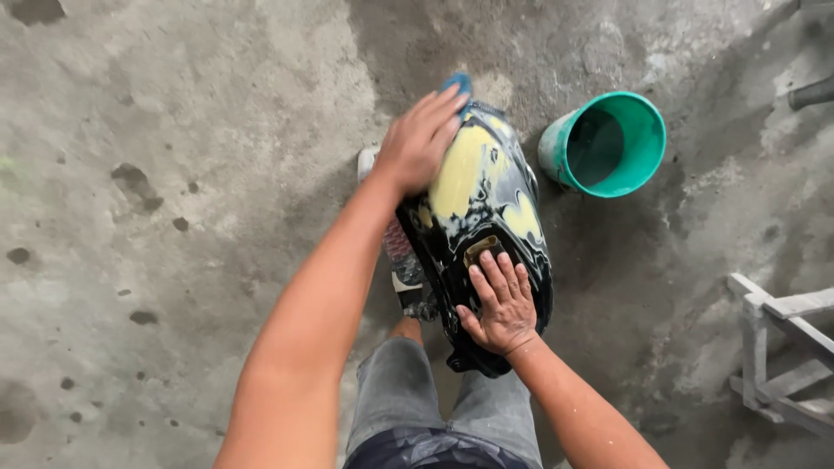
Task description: The person wipes a large metal sheet and a motorcycle fuel tank using a blue cloth and a sponge. They repeatedly dip the cloth into a green bucket of water, wring it out, and scrub the surfaces in a workshop area.
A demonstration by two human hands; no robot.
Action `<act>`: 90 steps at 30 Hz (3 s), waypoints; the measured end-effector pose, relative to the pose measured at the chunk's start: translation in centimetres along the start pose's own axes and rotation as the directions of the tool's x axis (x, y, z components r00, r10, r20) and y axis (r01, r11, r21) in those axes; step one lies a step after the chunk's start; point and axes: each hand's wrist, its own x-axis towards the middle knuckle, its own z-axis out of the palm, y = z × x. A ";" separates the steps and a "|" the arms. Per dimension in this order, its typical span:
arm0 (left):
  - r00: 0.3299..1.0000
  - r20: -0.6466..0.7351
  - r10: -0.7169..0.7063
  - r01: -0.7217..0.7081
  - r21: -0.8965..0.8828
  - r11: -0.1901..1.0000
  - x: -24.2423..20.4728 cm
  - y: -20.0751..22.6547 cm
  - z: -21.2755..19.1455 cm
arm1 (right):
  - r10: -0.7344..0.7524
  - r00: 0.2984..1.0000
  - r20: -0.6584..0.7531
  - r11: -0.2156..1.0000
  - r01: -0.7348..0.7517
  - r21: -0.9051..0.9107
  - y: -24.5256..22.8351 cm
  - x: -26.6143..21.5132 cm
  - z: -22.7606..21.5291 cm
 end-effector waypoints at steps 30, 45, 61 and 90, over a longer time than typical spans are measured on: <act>0.987 0.131 -0.089 0.065 0.179 0.982 1.3 3.9 -1.0 | 0.154 0.987 -0.041 0.988 -0.155 -0.023 -0.8 8.9 -2.3; 0.973 0.097 0.208 -0.229 0.367 0.902 -1.6 6.3 1.6 | 0.237 0.965 -0.110 0.971 -0.235 0.028 -0.9 9.4 -2.6; 0.936 0.040 0.350 -0.316 0.537 0.783 -21.2 7.8 3.3 | 0.299 0.927 -0.226 0.954 -0.282 0.103 -1.2 9.4 -3.0; 0.546 -0.803 -0.239 0.498 0.081 0.863 -13.3 10.0 12.3 | -0.033 0.998 0.050 0.971 0.020 0.237 4.5 -1.1 -5.4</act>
